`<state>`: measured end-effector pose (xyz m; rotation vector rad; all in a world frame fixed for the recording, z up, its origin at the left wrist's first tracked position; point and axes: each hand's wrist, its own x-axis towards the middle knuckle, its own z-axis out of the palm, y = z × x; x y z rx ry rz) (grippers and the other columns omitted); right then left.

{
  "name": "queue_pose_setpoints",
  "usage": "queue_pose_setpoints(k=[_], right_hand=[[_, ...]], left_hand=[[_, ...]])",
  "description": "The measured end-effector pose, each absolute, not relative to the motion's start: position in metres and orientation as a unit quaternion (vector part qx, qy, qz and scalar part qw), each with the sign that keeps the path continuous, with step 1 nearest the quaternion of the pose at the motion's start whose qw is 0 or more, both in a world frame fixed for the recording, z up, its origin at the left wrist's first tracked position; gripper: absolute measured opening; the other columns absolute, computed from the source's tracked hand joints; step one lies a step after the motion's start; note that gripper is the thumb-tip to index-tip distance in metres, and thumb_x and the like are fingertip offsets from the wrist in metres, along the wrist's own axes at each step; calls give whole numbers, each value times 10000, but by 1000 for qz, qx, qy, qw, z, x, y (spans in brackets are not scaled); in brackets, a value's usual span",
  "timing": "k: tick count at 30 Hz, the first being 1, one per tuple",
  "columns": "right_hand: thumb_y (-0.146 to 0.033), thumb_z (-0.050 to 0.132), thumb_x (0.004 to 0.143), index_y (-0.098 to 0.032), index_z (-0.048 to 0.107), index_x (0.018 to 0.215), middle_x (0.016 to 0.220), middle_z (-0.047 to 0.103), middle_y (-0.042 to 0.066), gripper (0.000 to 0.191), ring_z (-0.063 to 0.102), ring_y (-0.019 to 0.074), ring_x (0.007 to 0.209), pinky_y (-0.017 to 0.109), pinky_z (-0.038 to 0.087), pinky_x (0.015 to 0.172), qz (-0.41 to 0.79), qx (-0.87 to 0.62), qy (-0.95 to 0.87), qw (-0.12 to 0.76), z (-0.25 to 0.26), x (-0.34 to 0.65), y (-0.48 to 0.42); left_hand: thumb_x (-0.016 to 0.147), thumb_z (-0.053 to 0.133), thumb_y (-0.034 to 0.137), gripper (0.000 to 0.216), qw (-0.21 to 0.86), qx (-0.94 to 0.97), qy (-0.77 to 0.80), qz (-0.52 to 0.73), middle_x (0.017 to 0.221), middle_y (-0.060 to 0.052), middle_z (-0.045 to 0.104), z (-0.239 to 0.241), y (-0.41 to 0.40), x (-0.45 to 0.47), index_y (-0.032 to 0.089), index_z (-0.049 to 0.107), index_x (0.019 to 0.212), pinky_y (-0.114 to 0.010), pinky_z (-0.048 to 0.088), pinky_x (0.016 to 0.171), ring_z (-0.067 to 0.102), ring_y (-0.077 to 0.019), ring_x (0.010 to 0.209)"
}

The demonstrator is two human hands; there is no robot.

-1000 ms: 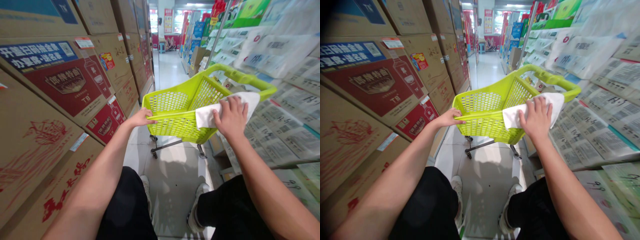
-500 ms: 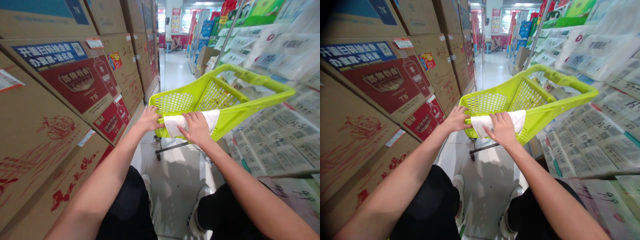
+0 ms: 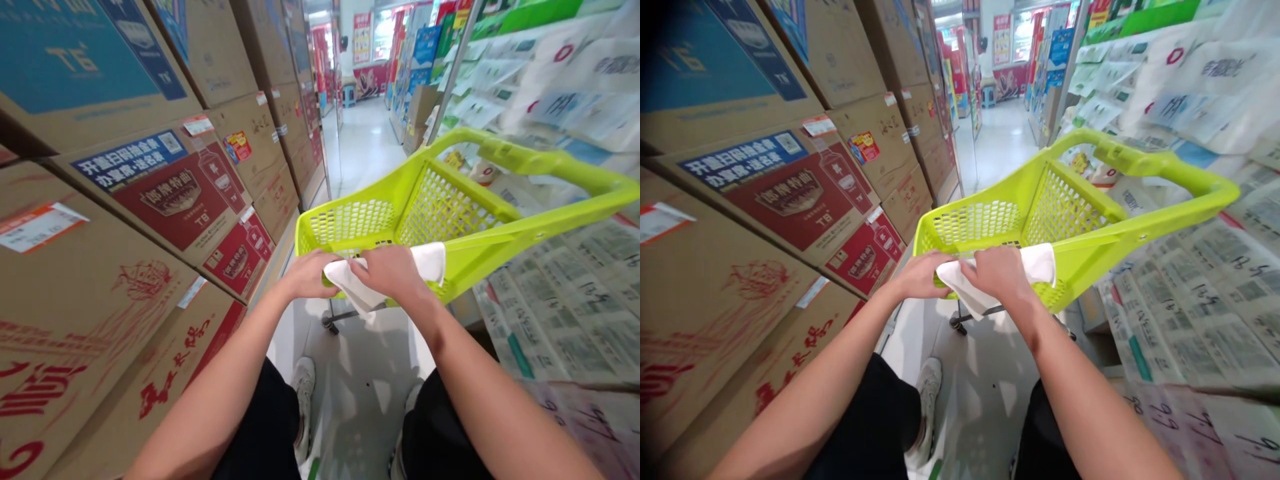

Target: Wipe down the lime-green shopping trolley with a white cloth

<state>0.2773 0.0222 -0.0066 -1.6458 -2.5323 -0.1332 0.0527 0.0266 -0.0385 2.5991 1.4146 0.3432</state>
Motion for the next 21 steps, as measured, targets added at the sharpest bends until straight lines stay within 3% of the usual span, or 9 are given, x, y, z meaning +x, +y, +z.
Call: queue_pose_setpoints(k=[4,11,16,21], right_hand=[[-663,351,992,-169,792,1054,941,780,179,665,730,335,896,395,450,767,-20,-544,-837,50,-2,284,26],[-530,310,1044,-203,790,983,885,781,158,584,729,301,834,384,405,754,-37,-573,-814,86,-7,287,23],[-464,360,1055,-220,763,991,934,782,104,476,715,275,874,382,372,781,-53,-520,-844,121,-12,303,21],[-515,469,1025,-205,726,1144,1046,761,99,420,662,282,1008,384,345,854,-85,-451,-875,151,-26,322,21]], left_hand=[[743,772,596,496,99,840,507,167,1180,-17,760,-37,29,61,285,722,1127,-387,501,996,667,-272,1151],[908,639,542,280,116,754,597,250,1054,33,797,-42,16,85,300,762,978,-333,483,895,715,-214,1031],[1044,365,505,485,120,670,675,286,983,29,803,-44,23,102,305,767,862,-324,466,832,724,-216,1012],[1052,320,512,539,97,674,689,247,896,-19,792,-51,28,110,284,766,853,-341,468,777,727,-252,939]])
